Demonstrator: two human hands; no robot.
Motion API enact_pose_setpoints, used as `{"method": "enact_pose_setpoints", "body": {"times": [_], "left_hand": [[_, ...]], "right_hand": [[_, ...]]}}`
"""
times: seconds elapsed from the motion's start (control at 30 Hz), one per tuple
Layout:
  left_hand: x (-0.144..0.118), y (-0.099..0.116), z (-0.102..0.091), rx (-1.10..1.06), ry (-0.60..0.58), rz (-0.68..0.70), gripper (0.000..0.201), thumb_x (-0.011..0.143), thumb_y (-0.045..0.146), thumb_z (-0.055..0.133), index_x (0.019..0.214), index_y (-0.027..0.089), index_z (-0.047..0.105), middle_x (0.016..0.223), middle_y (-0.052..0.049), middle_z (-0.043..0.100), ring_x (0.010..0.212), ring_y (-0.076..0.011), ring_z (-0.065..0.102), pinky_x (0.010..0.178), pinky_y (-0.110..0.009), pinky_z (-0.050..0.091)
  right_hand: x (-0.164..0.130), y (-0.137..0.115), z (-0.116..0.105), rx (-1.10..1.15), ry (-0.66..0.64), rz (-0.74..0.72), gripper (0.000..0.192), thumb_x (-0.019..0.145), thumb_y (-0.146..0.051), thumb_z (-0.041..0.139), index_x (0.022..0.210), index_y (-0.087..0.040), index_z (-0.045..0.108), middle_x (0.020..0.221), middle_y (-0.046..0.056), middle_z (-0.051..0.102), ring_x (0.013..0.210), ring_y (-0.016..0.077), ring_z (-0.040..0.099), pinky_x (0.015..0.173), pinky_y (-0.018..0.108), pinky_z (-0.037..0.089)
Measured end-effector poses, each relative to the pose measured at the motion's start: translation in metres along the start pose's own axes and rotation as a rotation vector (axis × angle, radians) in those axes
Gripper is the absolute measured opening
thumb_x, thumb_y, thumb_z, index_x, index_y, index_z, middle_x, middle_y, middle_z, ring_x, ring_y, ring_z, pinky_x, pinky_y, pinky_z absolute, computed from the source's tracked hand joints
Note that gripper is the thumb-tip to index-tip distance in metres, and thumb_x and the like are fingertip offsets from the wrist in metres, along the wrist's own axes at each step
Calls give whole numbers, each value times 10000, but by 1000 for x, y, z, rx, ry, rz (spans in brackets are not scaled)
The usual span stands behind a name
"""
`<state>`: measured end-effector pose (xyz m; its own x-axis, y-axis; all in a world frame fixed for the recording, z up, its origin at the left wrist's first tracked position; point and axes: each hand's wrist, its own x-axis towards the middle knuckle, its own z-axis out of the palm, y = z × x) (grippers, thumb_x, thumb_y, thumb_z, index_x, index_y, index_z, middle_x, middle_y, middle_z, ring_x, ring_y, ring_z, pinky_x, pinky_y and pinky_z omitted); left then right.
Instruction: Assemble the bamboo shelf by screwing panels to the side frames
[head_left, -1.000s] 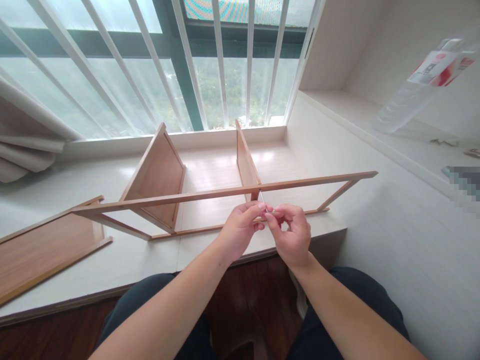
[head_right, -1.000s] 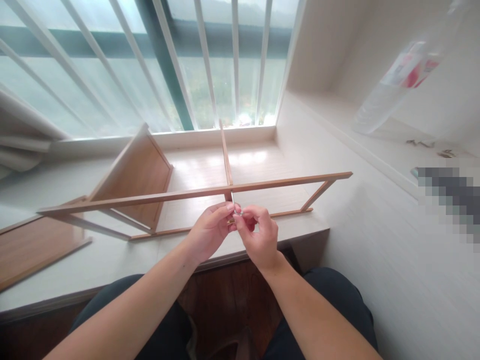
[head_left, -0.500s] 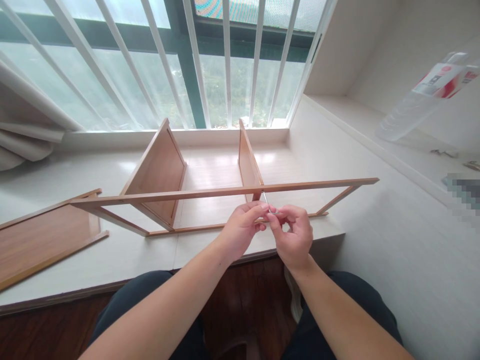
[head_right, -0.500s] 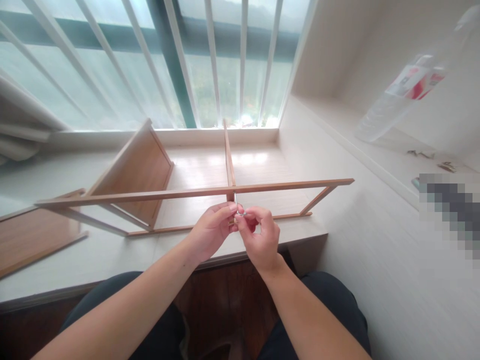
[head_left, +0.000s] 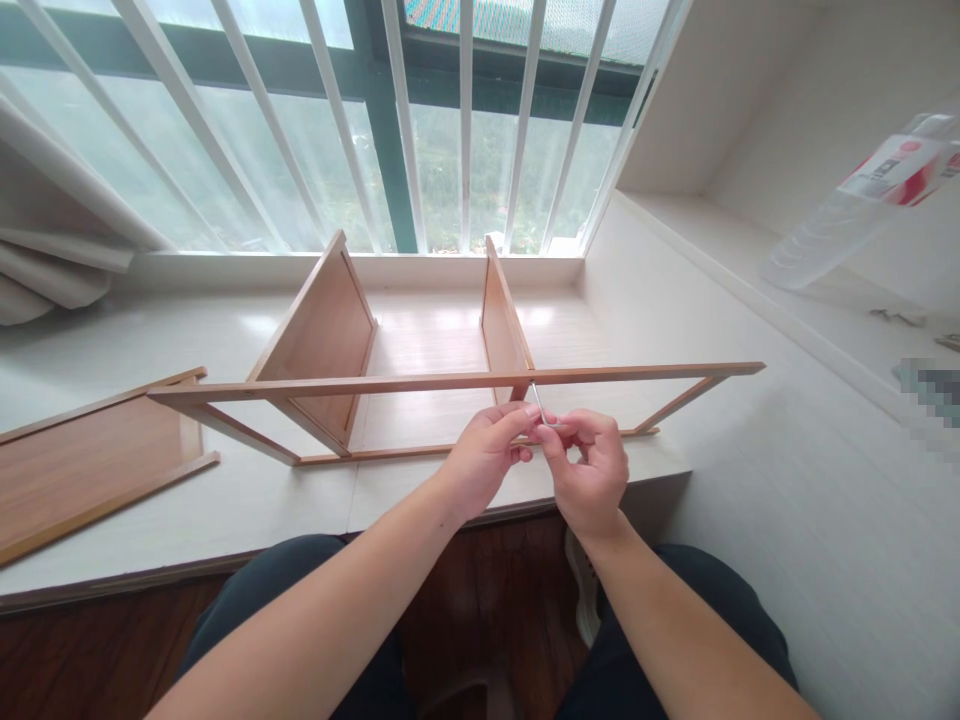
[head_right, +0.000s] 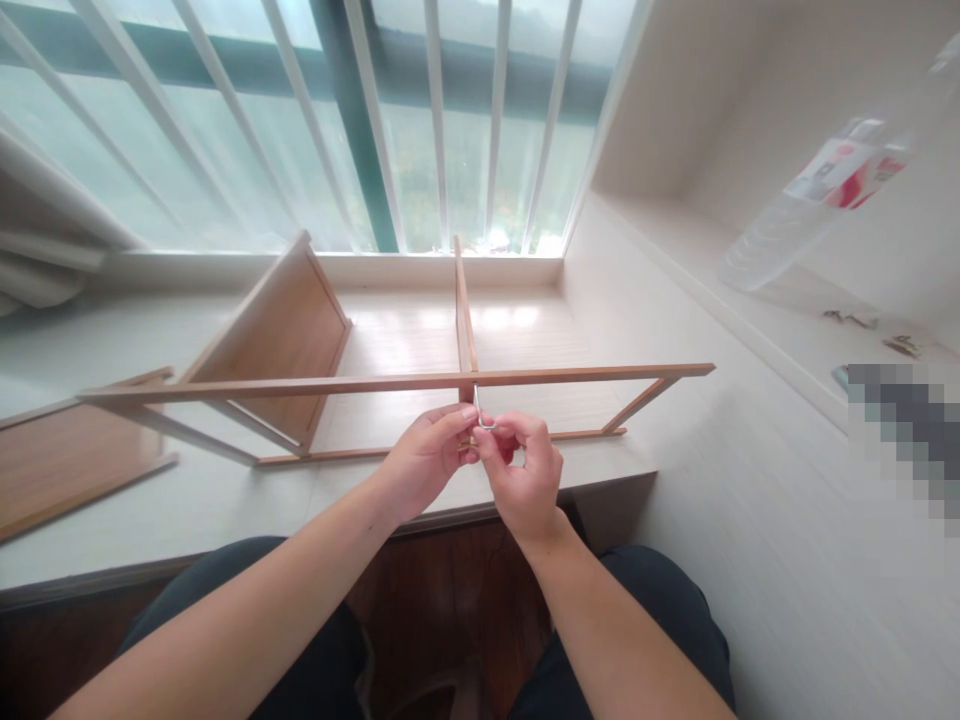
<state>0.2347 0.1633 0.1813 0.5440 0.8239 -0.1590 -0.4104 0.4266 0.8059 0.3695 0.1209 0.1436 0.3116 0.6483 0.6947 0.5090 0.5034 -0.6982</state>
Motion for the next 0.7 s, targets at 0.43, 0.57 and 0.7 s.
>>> {"method": "enact_pose_setpoints", "body": {"times": [0.43, 0.57, 0.7], "left_hand": [[-17, -34, -13, 375, 17, -29, 395, 908, 527, 558, 776, 178, 687, 826, -35, 607, 761, -155, 483, 660, -271, 370], [-21, -48, -9, 556, -98, -65, 326, 915, 404, 538, 721, 180, 674, 722, -8, 623, 719, -155, 501, 697, -281, 399], [-29, -61, -4, 770, -279, -64, 282, 938, 350, 522, 812, 186, 714, 835, -20, 721, 790, -185, 609, 763, -295, 464]], "right_hand": [[1, -1, -7, 47, -95, 22, 267, 918, -222, 747, 1118, -229, 571, 718, -56, 633, 606, 128, 624, 600, 272, 529], [-2, -3, -11, 44, -138, 19, 276, 920, -213, 734, 1135, -234, 563, 724, -55, 623, 616, 124, 590, 598, 266, 513], [-6, -5, -14, 34, -162, 29, 297, 941, -214, 698, 1197, -239, 550, 728, -53, 620, 628, 128, 583, 623, 280, 522]]}}
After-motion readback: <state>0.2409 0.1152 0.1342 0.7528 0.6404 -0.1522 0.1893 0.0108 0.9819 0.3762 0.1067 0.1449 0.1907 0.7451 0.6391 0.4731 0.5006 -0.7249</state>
